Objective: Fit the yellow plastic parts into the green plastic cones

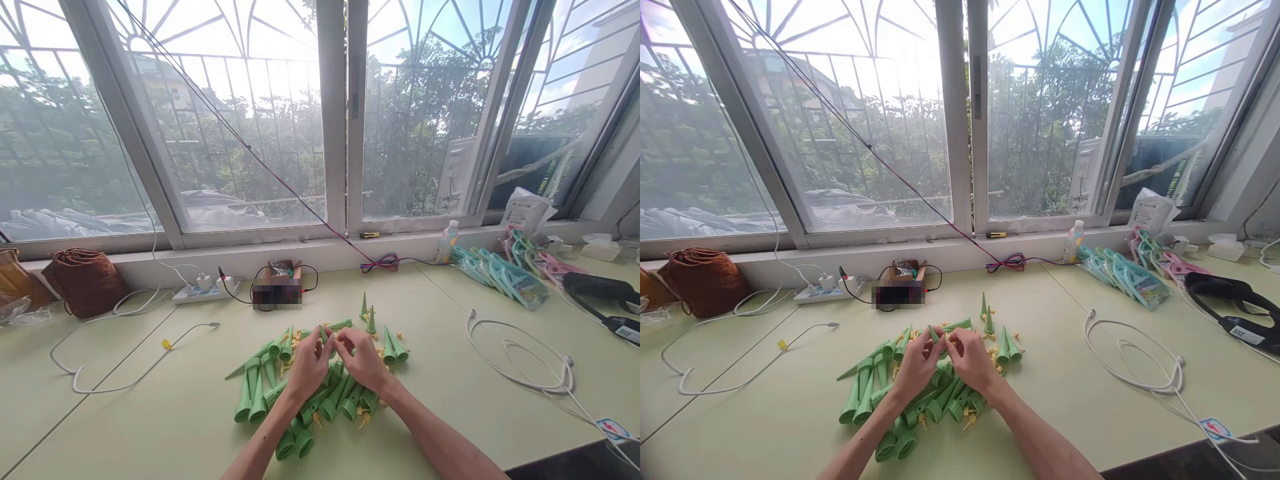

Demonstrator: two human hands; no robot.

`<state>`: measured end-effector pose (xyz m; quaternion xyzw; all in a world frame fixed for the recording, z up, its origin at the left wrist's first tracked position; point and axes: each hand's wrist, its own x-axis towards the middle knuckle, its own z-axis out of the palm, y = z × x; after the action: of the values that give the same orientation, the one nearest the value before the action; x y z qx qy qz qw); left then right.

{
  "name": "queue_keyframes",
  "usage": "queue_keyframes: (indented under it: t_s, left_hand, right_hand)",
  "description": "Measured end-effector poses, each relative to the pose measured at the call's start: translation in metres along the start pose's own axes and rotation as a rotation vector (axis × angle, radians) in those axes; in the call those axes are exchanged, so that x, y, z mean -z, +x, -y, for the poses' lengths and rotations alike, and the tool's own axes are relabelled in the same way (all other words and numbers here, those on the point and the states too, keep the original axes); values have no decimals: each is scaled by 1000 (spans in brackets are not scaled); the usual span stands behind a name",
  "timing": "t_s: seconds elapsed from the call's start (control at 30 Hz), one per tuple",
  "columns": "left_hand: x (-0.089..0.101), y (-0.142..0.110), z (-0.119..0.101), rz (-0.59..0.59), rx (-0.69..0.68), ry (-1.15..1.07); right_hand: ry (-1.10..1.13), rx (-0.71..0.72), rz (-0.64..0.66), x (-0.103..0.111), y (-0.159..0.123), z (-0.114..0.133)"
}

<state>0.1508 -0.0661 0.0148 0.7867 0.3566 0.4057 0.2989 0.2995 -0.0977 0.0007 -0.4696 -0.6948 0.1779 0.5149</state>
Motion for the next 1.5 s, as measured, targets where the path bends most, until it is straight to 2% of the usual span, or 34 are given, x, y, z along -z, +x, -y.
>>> queue_keyframes:
  t_s: [0.43,1.5]
  left_hand:
    - [0,0,-3,-15,-16,-11]
    - [-1,-2,2,38,-2,75]
  right_hand:
    - [-16,-2,1,1,0,0]
    - [-32,-18,41,0,-2,-2]
